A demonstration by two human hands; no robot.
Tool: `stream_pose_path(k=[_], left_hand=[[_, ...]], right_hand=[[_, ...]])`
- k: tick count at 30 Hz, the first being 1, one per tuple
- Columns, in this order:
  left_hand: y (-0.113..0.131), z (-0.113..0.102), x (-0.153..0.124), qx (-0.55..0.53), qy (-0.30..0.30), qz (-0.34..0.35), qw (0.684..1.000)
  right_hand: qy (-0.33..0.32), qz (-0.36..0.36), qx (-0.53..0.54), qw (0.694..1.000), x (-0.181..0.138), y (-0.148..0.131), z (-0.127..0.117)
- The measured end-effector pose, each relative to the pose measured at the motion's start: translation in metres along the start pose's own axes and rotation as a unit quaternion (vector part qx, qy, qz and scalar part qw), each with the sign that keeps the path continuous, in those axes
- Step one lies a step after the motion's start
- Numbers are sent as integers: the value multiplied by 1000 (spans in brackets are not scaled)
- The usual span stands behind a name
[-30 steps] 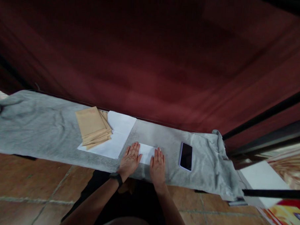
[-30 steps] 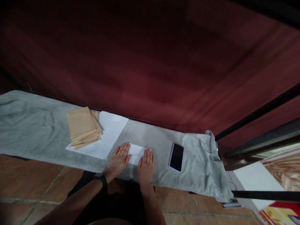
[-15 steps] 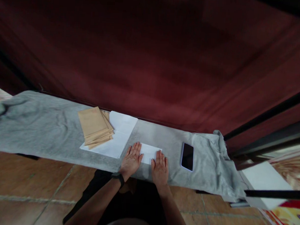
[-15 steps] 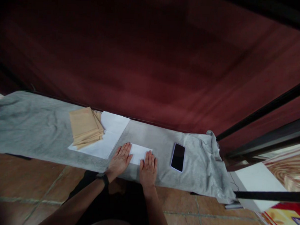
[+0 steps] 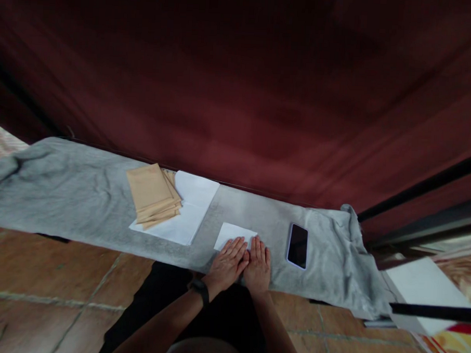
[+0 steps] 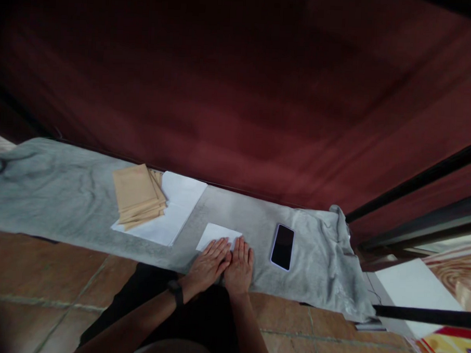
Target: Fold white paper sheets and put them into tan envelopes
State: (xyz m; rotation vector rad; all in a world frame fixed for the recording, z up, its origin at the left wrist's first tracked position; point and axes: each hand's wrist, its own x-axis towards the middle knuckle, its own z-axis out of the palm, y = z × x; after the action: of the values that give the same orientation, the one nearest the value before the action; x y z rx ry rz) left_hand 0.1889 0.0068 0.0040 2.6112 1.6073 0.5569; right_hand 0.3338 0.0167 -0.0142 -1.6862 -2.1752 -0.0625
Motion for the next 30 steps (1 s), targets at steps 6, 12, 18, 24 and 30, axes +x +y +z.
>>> stream_pose_path(k=[6, 12, 18, 24, 30], left_hand=[[-20, -11, -17, 31, -22, -35, 999], [-38, -15, -31, 58, -40, -73, 995], [-44, -13, -25, 61, -90, -54, 993], [-48, -14, -18, 36, -121, -52, 991], [-47, -29, -12, 30, -127, -48, 990]], right_hand=[[11, 4, 0, 1000, 1, 0, -2], [31, -4, 8, 999, 0, 0, -1], [35, -9, 2, 999, -1, 1, -2], [32, -9, -12, 999, -1, -1, -4], [41, -14, 5, 999, -1, 0, -6]])
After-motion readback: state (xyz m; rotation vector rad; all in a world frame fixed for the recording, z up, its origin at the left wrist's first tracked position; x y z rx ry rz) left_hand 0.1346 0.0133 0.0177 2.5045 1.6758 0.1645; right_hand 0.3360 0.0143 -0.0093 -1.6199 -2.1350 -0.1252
